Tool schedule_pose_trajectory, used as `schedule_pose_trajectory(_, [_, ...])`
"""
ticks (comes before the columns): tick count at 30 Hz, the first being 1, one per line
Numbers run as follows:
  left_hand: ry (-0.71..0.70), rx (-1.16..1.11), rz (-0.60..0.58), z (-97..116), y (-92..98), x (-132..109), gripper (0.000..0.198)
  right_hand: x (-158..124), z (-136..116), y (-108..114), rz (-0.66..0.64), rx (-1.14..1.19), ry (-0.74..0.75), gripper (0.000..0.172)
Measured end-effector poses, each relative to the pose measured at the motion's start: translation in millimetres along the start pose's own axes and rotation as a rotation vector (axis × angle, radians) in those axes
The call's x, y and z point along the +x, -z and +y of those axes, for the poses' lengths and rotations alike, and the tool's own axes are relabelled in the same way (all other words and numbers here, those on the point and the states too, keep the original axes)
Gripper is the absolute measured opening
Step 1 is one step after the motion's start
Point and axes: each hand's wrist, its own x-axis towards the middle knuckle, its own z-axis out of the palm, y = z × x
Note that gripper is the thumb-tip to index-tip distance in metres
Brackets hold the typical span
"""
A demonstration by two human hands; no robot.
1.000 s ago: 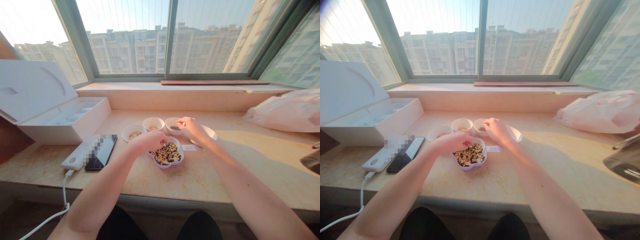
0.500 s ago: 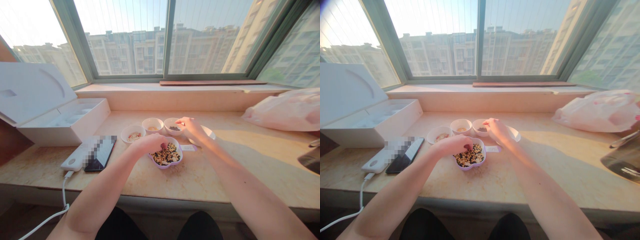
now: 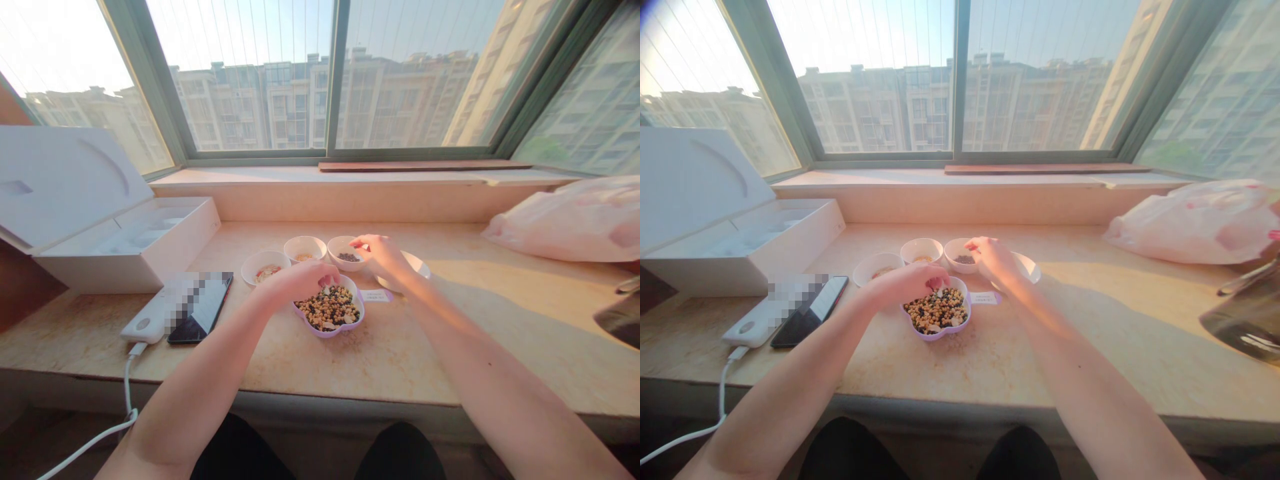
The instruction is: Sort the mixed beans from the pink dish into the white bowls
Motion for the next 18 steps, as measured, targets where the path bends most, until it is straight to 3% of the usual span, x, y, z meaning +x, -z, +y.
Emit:
schedule_pose_trajectory(5, [-0.018,-0.046,0.084,-5.4,-1.6,3.8,0.043,-0.5,1.1,-0.2,0.019,0.025,-0.001,0.033])
schedule_pose_trajectory(11, [-0.027,-0.066,0.105,-7.2,-2.8,4.8,0.042,-0.9,-2.0,1.3,0.003,0.012,-0.011,0.028])
schedule_pose_trajectory(14, [-0.018,-0.048,0.083,-6.7,-2.2,4.1,0.041,-1.9,-4.0,2.1,0.0,-0.003,-0.008,0.028])
schedule_pose_trajectory(18, [0.018,0.006,-0.03,-2.5,-0.9,1.0,0.036,-3.3,-6.0,2.5,0.006,-0.016,-0.007,0.028])
